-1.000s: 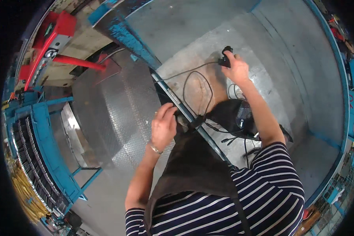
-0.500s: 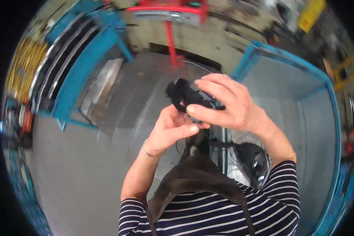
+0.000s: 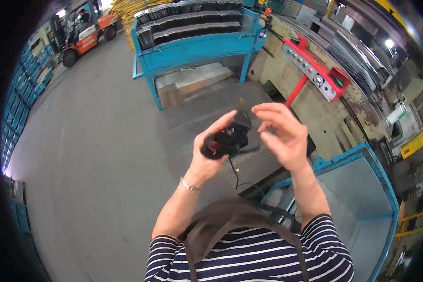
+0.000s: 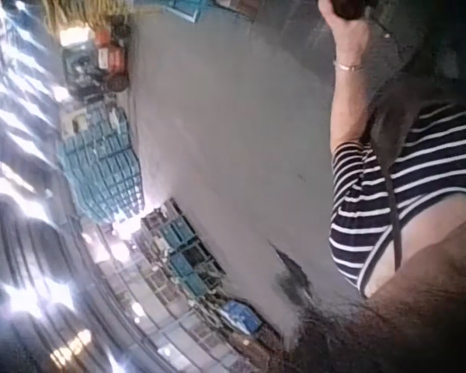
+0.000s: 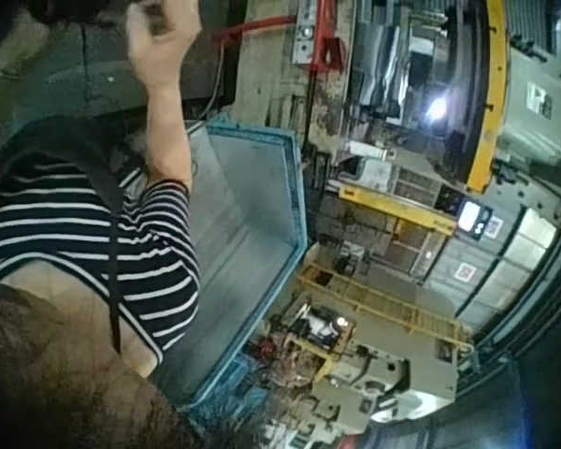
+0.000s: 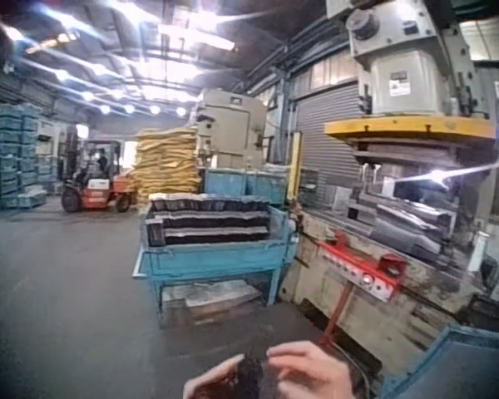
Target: Untangle a set of cables and attach a wrist-mounted sensor device.
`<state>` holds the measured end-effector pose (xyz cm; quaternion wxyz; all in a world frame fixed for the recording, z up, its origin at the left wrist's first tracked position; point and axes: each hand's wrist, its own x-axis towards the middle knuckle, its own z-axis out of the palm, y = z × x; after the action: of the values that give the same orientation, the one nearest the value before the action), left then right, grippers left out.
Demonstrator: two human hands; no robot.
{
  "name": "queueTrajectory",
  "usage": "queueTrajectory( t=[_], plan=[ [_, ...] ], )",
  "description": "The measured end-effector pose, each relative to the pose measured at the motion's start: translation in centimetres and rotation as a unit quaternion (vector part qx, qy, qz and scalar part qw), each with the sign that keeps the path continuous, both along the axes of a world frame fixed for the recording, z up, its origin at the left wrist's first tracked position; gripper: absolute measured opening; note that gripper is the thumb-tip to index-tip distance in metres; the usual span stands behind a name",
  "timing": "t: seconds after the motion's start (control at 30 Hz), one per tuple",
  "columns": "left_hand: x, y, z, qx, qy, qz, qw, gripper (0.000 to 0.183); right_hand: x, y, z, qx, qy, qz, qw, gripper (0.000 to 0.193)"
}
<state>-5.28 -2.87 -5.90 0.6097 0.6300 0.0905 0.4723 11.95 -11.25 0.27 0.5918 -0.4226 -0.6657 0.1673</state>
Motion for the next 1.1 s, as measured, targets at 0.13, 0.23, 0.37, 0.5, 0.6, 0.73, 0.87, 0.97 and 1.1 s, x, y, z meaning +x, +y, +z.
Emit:
queueTrajectory(
  t=[0.13,0.23,0.37,0.5,0.6,0.73,0.87,0.97,1.1],
  plan=[
    [-0.8,1.1,0.8,0.209,0.065,0.115,0.969,0.053,1.4,0.8,2.5,-0.089,0.080,0.057,0.991,0.025],
    [0.0,1.6,0.2,0.218,0.080,0.159,0.959,0.051,1.7,0.9,2.5,-0.008,-0.125,0.008,0.992,0.017],
    [2.6,2.2,-0.4,0.204,0.065,0.226,0.950,0.054,0.3,2.1,1.4,0.083,-0.351,-0.001,0.933,0.017],
    [4.4,2.9,-1.4,0.227,0.119,0.316,0.913,0.058,1.5,2.8,-1.2,0.007,-0.440,0.018,0.898,0.009],
    [4.8,3.0,-2.7,0.212,0.175,0.316,0.908,0.051,3.8,3.6,-1.3,0.029,-0.416,0.101,0.903,0.009],
    [5.5,2.7,-2.5,0.210,0.215,0.326,0.896,0.053,5.8,4.5,-2.9,0.051,-0.317,0.232,0.918,0.014],
    [6.0,3.0,-2.6,0.253,0.242,0.365,0.863,0.055,7.6,5.4,-6.8,-0.050,-0.281,0.331,0.899,0.019],
    [5.7,3.0,-3.2,0.268,0.268,0.376,0.845,0.054,7.5,6.1,-7.0,-0.197,-0.207,0.315,0.905,0.026],
    [5.4,3.6,-2.2,0.254,0.299,0.356,0.848,0.048,8.2,7.0,-6.7,-0.493,-0.027,0.313,0.811,0.049]
  ],
)
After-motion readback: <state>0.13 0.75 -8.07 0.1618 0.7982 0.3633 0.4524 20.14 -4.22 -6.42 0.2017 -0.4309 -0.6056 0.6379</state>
